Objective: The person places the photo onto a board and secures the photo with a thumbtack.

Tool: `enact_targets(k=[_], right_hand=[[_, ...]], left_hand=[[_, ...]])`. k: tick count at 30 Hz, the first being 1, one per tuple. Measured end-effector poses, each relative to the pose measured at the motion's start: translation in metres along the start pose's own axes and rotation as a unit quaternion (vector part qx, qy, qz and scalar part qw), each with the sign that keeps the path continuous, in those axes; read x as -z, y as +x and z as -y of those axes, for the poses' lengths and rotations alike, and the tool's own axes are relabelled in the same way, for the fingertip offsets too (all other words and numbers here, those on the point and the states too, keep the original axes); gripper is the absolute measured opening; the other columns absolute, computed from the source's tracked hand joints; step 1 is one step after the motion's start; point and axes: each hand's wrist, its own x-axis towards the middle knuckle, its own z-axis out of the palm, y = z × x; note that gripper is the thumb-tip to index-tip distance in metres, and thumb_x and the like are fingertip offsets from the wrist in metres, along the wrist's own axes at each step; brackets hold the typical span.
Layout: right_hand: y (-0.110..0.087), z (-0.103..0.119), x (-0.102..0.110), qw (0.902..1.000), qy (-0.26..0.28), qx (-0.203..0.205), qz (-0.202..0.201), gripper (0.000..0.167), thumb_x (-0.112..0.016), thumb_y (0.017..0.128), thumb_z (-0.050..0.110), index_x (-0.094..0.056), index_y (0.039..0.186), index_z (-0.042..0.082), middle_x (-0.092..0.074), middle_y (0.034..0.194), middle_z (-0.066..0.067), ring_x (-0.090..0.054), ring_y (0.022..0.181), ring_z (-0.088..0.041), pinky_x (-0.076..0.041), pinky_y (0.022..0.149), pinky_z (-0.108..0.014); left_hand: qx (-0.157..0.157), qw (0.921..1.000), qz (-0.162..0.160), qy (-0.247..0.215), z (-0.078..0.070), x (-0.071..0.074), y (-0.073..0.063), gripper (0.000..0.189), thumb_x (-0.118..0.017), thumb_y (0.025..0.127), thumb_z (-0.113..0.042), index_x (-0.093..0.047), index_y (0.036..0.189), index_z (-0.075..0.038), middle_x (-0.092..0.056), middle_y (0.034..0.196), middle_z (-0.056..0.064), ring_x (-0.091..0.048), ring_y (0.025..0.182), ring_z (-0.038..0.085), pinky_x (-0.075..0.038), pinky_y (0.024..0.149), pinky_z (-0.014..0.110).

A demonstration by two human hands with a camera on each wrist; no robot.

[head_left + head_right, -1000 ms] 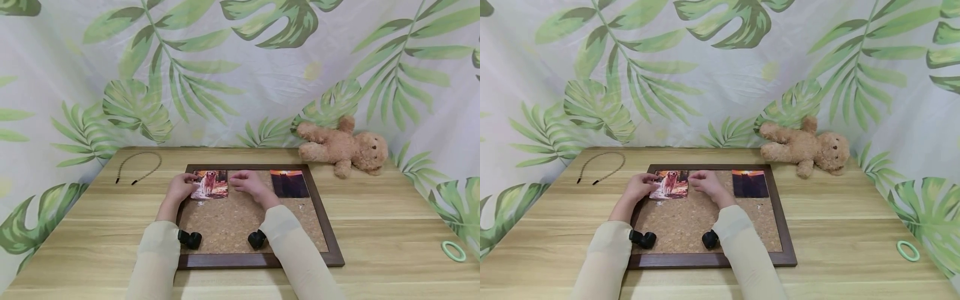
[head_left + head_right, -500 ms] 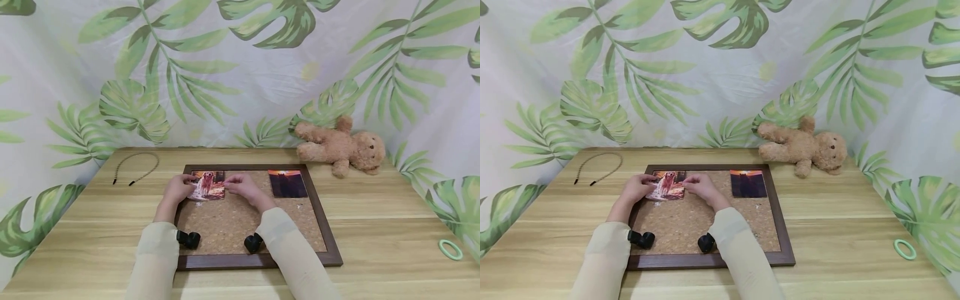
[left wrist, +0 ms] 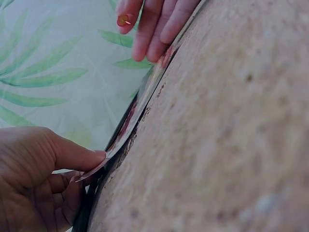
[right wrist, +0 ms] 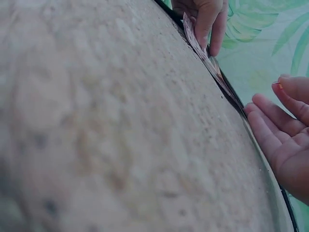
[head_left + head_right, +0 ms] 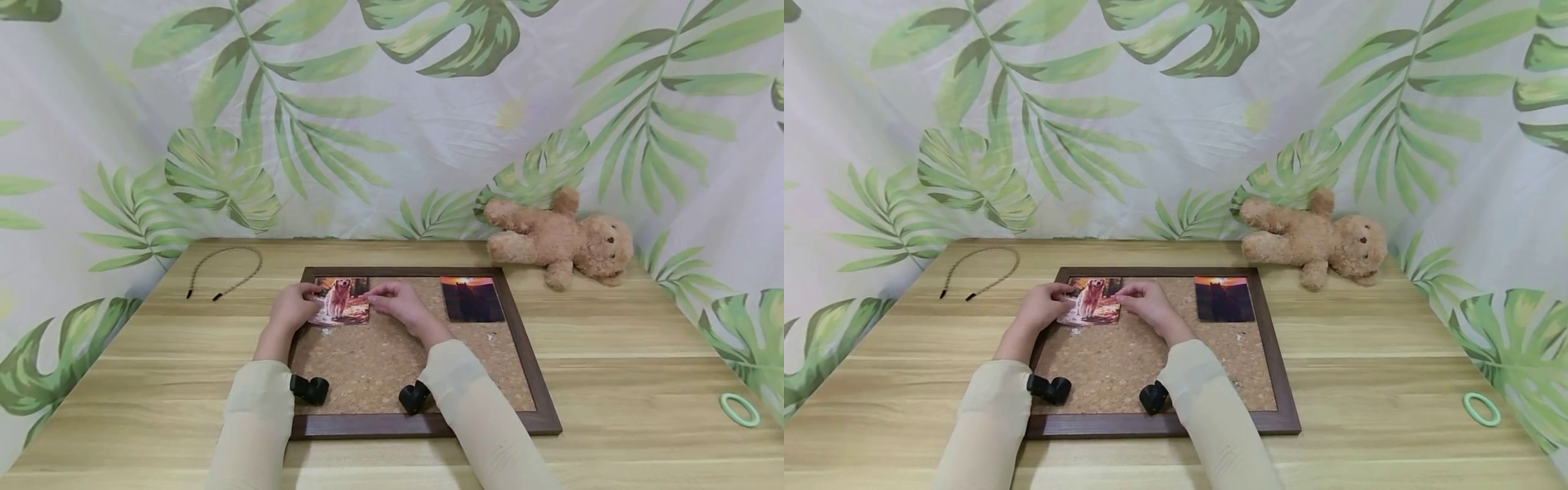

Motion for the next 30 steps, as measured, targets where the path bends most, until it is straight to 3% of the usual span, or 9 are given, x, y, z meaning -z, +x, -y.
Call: enact_targets(k=[5, 9, 12, 16, 20, 24, 30], right_hand=[[0.003, -0.006, 0.002, 0.9987, -0.049, 0.013, 0.009, 0.02, -0.057, 0.082, 0.004, -0.061, 0.097, -0.009, -0.059, 0.099, -0.014, -0.053, 0.079, -0.012, -0.045, 0.069, -0.026], [0.004, -0.008, 0.002, 0.9959, -0.088, 0.016, 0.005, 0.018, -0.058, 0.082, 0.007, -0.064, 0.095, -0.004, -0.06, 0.093, -0.008, -0.049, 0.075, -0.012, -0.042, 0.062, -0.024], [0.005, -0.008, 0.002, 0.9949, -0.1, 0.01, 0.0, 0.016, -0.059, 0.082, 0.008, -0.065, 0.094, -0.001, -0.06, 0.091, -0.004, -0.049, 0.075, -0.012, -0.04, 0.06, -0.023], [0.005, -0.009, 0.001, 0.9949, -0.101, 0.001, -0.003, 0.015, -0.058, 0.082, 0.007, -0.065, 0.094, -0.001, -0.061, 0.094, -0.004, -0.05, 0.078, -0.013, -0.041, 0.061, -0.023], [0.006, -0.009, -0.001, 0.995, -0.1, -0.009, -0.003, 0.015, -0.059, 0.082, 0.006, -0.065, 0.094, 0.0, -0.061, 0.096, -0.005, -0.051, 0.081, -0.013, -0.041, 0.062, -0.023], [0.004, -0.006, -0.001, 0.9952, -0.097, -0.013, -0.001, 0.016, -0.059, 0.081, 0.005, -0.064, 0.094, -0.002, -0.061, 0.096, -0.007, -0.051, 0.078, -0.012, -0.042, 0.062, -0.024], [-0.003, 0.007, -0.004, 0.9938, -0.111, -0.008, -0.001, 0.02, -0.057, 0.081, 0.001, -0.06, 0.097, -0.009, -0.059, 0.098, -0.016, -0.05, 0.078, -0.016, -0.043, 0.066, -0.03]], left_hand=[[-0.006, 0.9999, 0.002, 0.015, -0.001, 0.001, 0.0, 0.035, -0.055, 0.076, -0.008, -0.058, 0.11, -0.001, -0.059, 0.081, 0.011, -0.05, 0.068, 0.023, -0.037, 0.058, 0.033], [-0.011, 0.9994, -0.003, 0.032, -0.001, 0.001, 0.001, 0.036, -0.057, 0.075, -0.01, -0.057, 0.109, 0.002, -0.058, 0.093, 0.018, -0.052, 0.08, 0.03, -0.04, 0.067, 0.04], [-0.014, 0.9989, -0.008, 0.044, -0.001, 0.002, 0.0, 0.038, -0.059, 0.075, -0.011, -0.056, 0.109, 0.004, -0.056, 0.1, 0.021, -0.051, 0.089, 0.034, -0.039, 0.073, 0.043], [-0.024, 0.997, -0.013, 0.072, -0.001, 0.001, 0.0, 0.041, -0.06, 0.073, -0.014, -0.056, 0.11, 0.003, -0.053, 0.1, 0.023, -0.049, 0.09, 0.036, -0.039, 0.073, 0.045], [-0.059, 0.9893, -0.012, 0.133, -0.002, -0.003, 0.0, 0.045, -0.06, 0.075, -0.02, -0.054, 0.115, 0.0, -0.045, 0.113, 0.024, -0.04, 0.1, 0.041, -0.033, 0.078, 0.05], [-0.098, 0.9797, 0.023, 0.173, 0.0, -0.012, 0.001, 0.049, -0.051, 0.084, -0.025, -0.043, 0.127, -0.003, -0.032, 0.131, 0.02, -0.022, 0.119, 0.042, -0.022, 0.087, 0.057], [-0.091, 0.9753, 0.06, 0.192, 0.002, -0.02, 0.002, 0.069, -0.046, 0.083, -0.048, -0.03, 0.135, -0.005, -0.018, 0.139, 0.017, -0.003, 0.126, 0.036, -0.012, 0.09, 0.06]])
